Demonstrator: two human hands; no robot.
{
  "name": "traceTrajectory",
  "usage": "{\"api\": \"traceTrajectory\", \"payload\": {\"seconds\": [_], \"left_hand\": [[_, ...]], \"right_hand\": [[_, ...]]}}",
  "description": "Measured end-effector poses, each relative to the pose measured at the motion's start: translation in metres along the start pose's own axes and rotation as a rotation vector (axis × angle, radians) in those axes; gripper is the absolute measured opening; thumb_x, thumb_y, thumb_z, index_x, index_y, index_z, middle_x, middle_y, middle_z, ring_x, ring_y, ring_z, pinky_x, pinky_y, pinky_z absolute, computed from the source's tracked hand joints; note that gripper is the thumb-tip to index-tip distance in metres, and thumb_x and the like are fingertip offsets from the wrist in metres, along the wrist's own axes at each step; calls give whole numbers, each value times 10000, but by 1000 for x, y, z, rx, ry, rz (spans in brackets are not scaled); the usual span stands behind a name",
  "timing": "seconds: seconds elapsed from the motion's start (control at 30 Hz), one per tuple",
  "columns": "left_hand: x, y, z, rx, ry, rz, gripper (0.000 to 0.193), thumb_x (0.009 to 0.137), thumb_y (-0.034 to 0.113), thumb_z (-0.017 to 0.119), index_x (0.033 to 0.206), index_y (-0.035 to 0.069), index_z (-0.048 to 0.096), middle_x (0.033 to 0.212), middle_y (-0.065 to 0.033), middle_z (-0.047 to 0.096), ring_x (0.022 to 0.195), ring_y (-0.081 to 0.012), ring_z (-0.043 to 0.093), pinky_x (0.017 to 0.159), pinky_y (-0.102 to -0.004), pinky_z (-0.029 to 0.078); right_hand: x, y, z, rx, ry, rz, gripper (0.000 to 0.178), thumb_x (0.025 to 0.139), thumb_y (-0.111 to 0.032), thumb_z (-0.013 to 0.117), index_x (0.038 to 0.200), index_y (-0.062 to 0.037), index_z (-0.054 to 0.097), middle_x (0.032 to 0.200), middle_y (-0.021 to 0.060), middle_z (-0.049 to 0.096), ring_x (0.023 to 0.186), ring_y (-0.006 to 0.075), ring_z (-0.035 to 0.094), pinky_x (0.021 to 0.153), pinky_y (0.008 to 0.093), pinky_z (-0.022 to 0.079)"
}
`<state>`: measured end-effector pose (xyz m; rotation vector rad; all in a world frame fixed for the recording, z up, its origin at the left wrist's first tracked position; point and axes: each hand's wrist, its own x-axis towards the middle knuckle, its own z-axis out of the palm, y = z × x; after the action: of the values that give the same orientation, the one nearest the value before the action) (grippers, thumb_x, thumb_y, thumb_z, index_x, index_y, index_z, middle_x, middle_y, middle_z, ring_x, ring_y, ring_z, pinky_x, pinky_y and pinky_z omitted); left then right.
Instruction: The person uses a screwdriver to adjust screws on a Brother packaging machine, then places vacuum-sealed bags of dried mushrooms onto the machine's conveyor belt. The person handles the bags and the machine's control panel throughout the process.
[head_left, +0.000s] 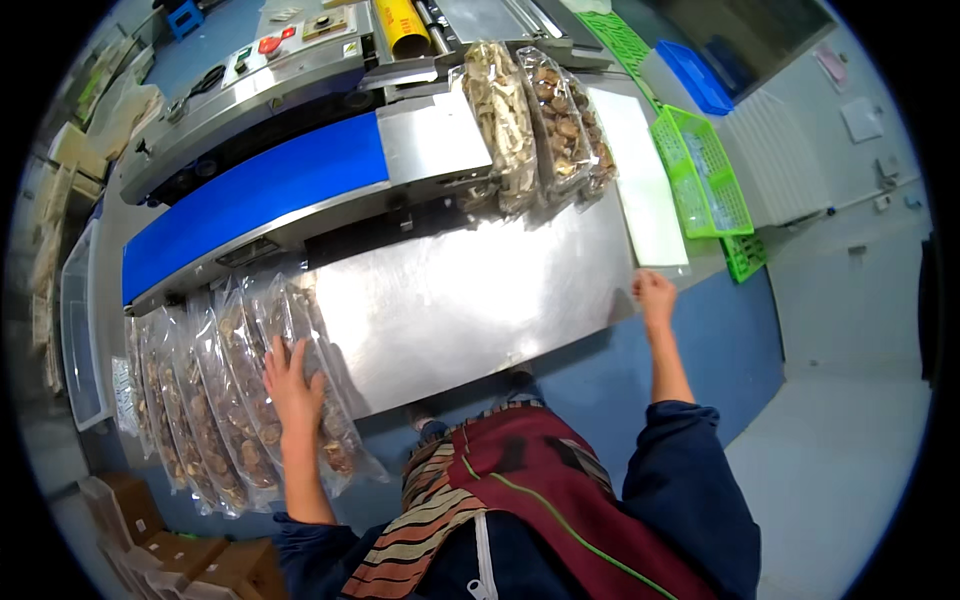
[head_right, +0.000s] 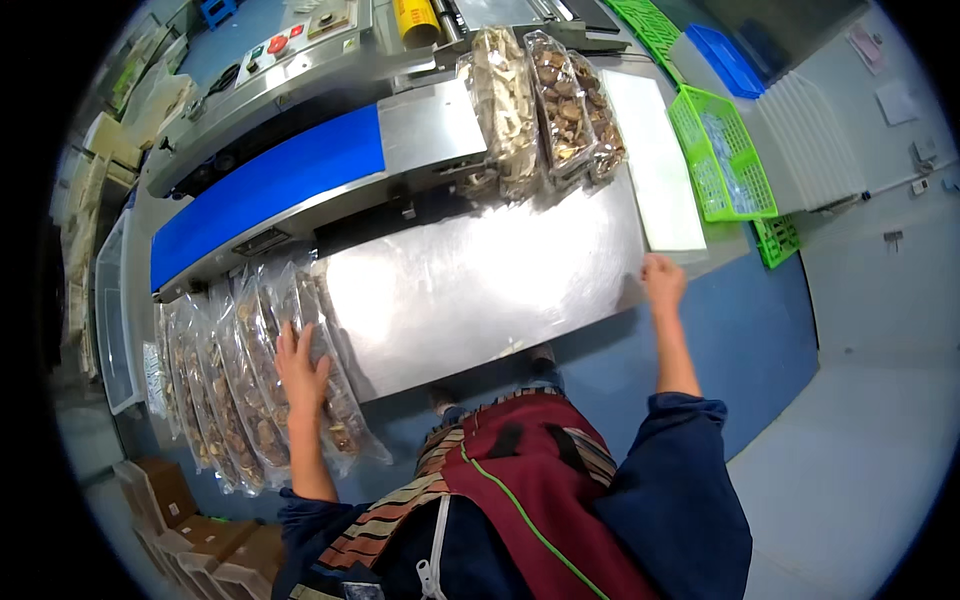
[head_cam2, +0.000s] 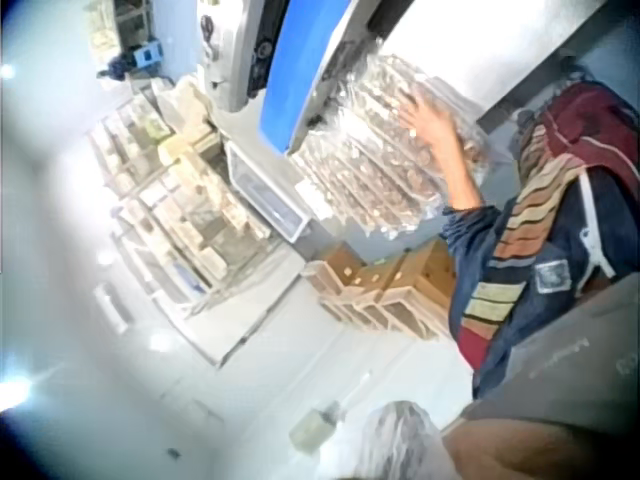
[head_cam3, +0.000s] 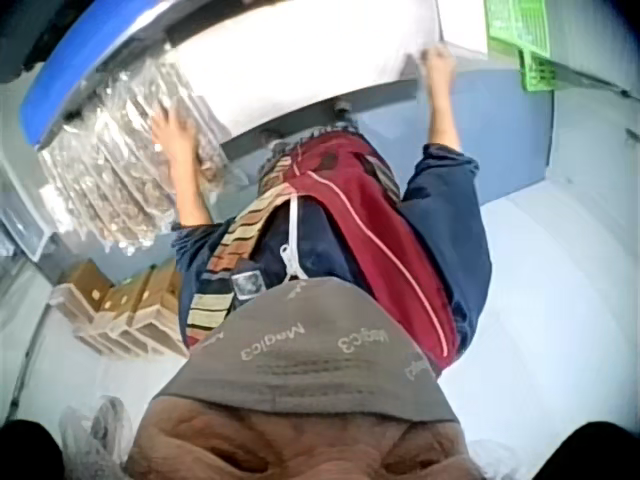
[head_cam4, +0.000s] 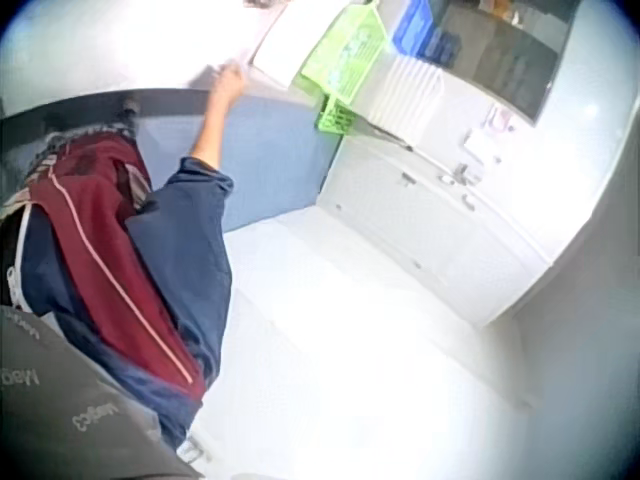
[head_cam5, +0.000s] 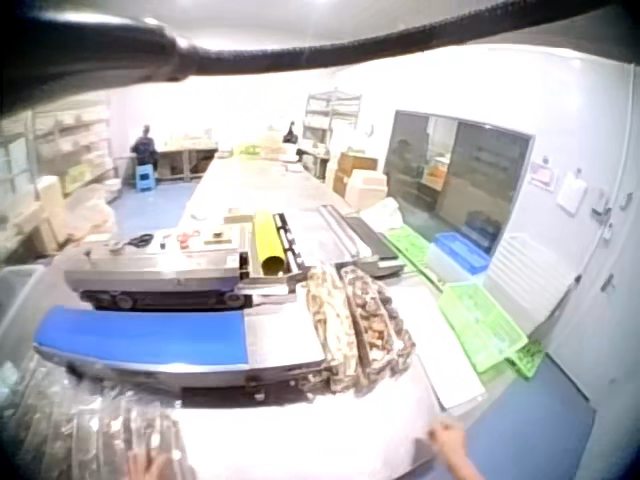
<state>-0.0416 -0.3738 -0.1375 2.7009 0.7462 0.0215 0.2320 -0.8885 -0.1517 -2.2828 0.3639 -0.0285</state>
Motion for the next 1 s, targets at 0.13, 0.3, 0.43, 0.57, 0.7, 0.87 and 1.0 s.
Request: {"api": "traceTrajectory", "payload": {"seconds": [0.13,0.3,0.43,0.57,0.7,0.87,1.0], "left_hand": [[0,21,4,72,59,-13,525,702,122,659,1214,169,553,1447,-133,276,1295,-391,278,1058,-491,213],[-14,18,24,261,215,-57,465,714,140,642,1174,177,584,1436,-136,298,1287,-382,295,1057,-486,220],[1,101,14,280,389,-92,431,685,95,680,1106,71,592,1295,-163,461,1205,-351,405,1010,-488,281],[0,262,15,-457,472,-95,367,757,160,705,1068,1,593,966,-124,645,846,-218,619,751,-322,491],[-20,396,4,-1312,-327,-68,422,865,218,610,1190,-21,484,894,-50,610,698,-91,569,604,-229,462],[-52,386,20,-1112,366,-167,231,852,188,629,949,-9,554,817,-75,609,735,-142,599,608,-247,469],[-90,356,-26,-564,785,-33,853,621,310,804,1300,40,364,1299,-195,376,1163,-334,433,928,-423,401]], "right_hand": [[101,43,-50,-375,147,-369,241,799,-214,621,888,9,631,793,130,619,725,246,584,681,332,463],[177,87,-39,-381,-152,-539,199,790,-189,606,844,3,609,767,166,578,712,331,551,673,383,441],[197,111,-57,-98,-230,-446,204,843,-178,573,797,21,583,640,99,519,613,179,492,587,302,402],[116,-21,-76,528,-100,-351,221,902,-185,522,825,11,590,641,47,511,576,104,420,512,259,352],[36,-99,-75,4,-142,-1159,51,849,-56,549,830,-19,580,658,133,579,490,248,533,472,337,409],[-43,-188,-49,269,-355,-1496,56,781,-30,607,786,-44,554,603,109,512,476,290,516,412,364,382],[-89,-200,-35,-8,-475,-1760,105,798,-95,583,739,-86,496,620,57,507,472,215,526,416,324,405]]}}
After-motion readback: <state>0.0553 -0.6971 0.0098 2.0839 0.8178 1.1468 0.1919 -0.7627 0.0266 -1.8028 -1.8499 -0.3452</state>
